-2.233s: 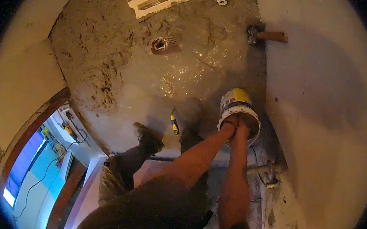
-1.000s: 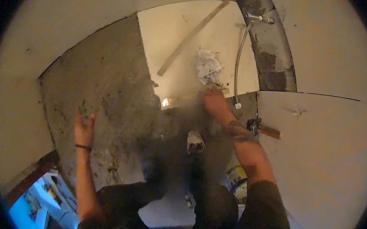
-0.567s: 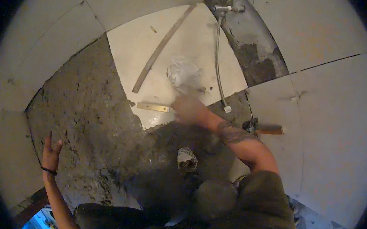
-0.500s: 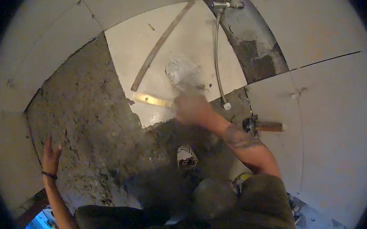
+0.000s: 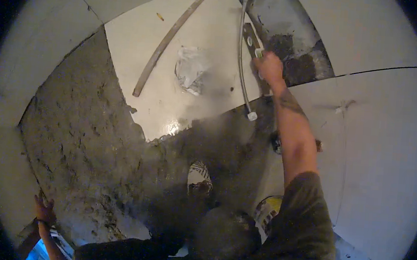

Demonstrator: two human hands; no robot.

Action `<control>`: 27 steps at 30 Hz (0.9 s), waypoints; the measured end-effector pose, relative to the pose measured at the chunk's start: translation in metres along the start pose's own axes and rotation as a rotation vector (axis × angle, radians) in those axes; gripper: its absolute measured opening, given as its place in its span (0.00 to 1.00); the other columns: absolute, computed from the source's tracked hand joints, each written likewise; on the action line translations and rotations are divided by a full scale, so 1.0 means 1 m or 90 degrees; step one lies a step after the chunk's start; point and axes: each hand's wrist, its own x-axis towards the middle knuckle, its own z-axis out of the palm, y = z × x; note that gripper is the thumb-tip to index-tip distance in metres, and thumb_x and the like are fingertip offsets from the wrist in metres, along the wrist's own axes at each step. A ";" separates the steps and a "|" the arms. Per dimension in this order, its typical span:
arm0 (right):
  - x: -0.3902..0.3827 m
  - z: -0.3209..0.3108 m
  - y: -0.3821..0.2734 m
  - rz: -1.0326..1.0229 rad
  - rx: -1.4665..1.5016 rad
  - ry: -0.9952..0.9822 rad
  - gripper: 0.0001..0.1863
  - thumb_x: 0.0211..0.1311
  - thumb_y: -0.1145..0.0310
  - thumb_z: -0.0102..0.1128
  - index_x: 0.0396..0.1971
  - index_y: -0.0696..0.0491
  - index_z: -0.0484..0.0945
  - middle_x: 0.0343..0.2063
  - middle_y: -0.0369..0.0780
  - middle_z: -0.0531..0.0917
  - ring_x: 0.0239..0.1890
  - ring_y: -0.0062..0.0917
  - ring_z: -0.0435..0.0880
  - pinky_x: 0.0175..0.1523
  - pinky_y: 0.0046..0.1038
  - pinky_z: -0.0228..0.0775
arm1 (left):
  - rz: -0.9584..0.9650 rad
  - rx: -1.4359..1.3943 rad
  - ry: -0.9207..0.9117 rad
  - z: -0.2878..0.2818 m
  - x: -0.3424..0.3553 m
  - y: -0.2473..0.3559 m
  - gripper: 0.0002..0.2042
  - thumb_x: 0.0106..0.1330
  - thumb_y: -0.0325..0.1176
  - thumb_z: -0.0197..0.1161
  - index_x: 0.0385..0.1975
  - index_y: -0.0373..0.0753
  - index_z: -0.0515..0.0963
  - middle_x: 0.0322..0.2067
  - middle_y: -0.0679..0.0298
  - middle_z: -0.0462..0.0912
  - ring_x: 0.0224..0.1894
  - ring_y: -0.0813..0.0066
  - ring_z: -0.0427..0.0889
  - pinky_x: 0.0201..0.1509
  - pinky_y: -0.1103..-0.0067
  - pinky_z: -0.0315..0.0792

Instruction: The person places a level on a floor tile and surrounding wet concrete, uses a hammer to tap the edge of a tile, and then uses a power grinder to cut a circular hole in a loose tile.

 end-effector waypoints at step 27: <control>-0.605 -0.172 0.105 -0.045 -0.056 -0.625 0.26 0.46 0.71 0.60 0.49 0.56 0.70 0.33 0.49 0.81 0.37 0.44 0.80 0.42 0.38 0.73 | 0.092 0.045 -0.009 0.018 0.209 0.288 0.35 0.55 0.48 0.61 0.59 0.34 0.62 0.52 0.48 0.73 0.57 0.57 0.70 0.58 0.70 0.64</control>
